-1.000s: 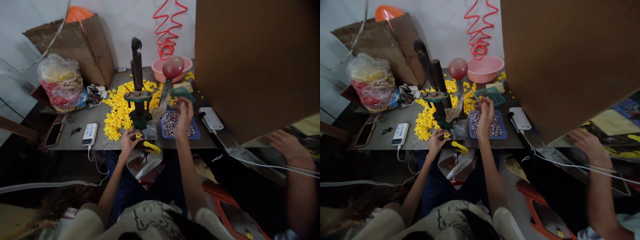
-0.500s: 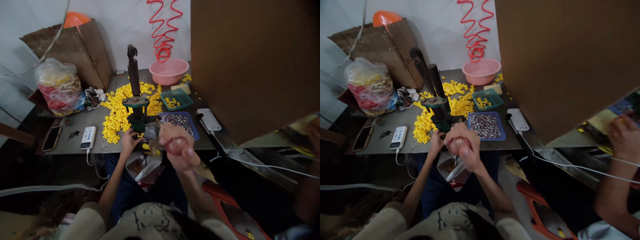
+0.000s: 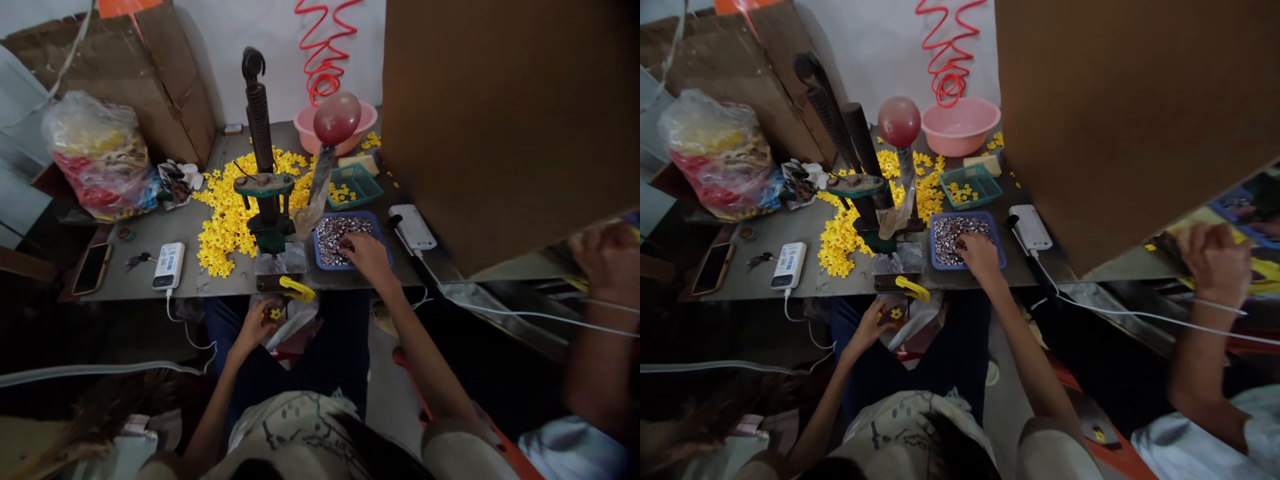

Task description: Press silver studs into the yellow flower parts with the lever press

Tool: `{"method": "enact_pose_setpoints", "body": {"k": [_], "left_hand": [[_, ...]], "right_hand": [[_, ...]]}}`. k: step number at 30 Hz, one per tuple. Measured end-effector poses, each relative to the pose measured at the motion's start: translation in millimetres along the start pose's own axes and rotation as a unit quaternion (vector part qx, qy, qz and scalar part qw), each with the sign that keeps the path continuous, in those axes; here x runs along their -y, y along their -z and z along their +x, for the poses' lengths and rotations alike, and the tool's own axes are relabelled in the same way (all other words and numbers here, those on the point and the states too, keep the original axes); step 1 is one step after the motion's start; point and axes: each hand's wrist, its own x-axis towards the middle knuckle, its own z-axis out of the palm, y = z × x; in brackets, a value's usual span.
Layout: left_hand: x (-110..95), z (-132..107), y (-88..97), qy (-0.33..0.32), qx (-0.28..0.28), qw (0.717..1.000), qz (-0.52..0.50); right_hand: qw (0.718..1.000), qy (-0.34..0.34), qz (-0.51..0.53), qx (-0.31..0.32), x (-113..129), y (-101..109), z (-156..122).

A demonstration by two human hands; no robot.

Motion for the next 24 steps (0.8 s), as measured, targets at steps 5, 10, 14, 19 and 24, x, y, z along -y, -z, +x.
{"method": "enact_pose_setpoints", "body": {"k": [5, 10, 14, 19, 24], "left_hand": [[-12.7, 10.9, 16.5, -0.041, -0.006, 0.994, -0.106], [-30.4, 17.7, 23.8, 0.017, -0.015, 0.976, -0.219], [-43.1, 24.2, 19.7, 0.034, -0.059, 0.981, -0.182], [-57.2, 33.3, 12.1, 0.021, -0.075, 0.977, -0.199], [-62.1, 41.5, 10.6, 0.015, -0.067, 0.962, -0.263]], "right_hand": [[0.999, 0.001, -0.005, -0.039, 6.8, -0.1, 3.9], [0.987, -0.042, 0.122, -0.096, 16.5, 8.9, 2.7], [0.947, -0.036, 0.316, -0.046, 44.5, 8.7, -7.9], [0.887, 0.001, 0.454, 0.084, 97.3, -14.4, -31.7], [0.888, 0.040, 0.446, 0.101, 125.5, -40.6, -50.2]]}}
